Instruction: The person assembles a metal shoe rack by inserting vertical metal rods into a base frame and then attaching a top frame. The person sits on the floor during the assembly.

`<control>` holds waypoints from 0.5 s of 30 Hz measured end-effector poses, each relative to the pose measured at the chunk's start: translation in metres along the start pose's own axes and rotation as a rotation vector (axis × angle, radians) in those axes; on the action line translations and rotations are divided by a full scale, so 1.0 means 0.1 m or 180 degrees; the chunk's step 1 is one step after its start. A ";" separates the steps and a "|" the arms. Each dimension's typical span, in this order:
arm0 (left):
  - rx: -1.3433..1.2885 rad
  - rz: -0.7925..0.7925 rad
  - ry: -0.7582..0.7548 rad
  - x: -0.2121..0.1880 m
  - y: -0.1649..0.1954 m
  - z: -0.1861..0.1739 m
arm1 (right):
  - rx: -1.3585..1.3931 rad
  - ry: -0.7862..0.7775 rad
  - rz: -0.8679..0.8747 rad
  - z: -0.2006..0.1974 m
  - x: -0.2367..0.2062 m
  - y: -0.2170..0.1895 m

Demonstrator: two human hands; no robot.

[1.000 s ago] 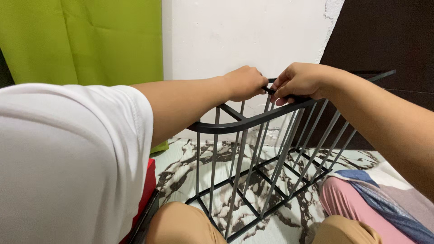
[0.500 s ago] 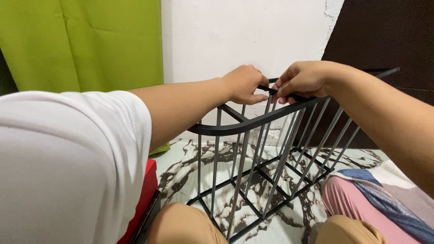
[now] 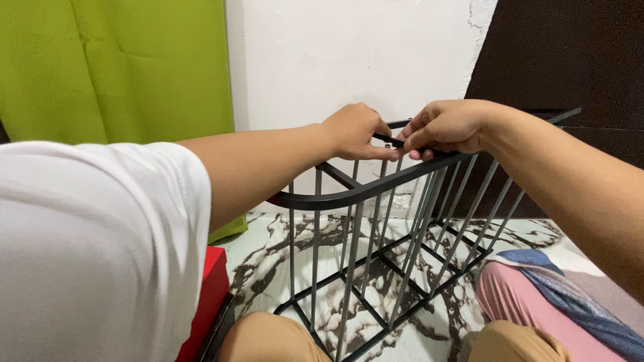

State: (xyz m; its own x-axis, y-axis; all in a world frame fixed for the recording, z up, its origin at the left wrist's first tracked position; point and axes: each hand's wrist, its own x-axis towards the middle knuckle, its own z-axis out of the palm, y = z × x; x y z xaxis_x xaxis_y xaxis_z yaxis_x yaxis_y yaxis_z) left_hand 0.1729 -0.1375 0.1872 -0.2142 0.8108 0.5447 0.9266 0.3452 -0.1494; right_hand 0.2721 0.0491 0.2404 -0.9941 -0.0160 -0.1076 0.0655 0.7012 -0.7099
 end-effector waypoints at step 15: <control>-0.0109 -0.0008 -0.0229 0.01 -0.14 0.04 | 0.0075 -0.0075 0.0015 -0.04 0.04 -0.06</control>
State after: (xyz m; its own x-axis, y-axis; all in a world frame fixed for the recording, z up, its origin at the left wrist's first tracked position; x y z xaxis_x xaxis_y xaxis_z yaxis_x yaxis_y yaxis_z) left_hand 0.1590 -0.1398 0.1863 -0.2371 0.8422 0.4842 0.9358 0.3319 -0.1191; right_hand 0.2678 0.0478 0.2473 -0.9914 -0.0297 -0.1273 0.0727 0.6843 -0.7255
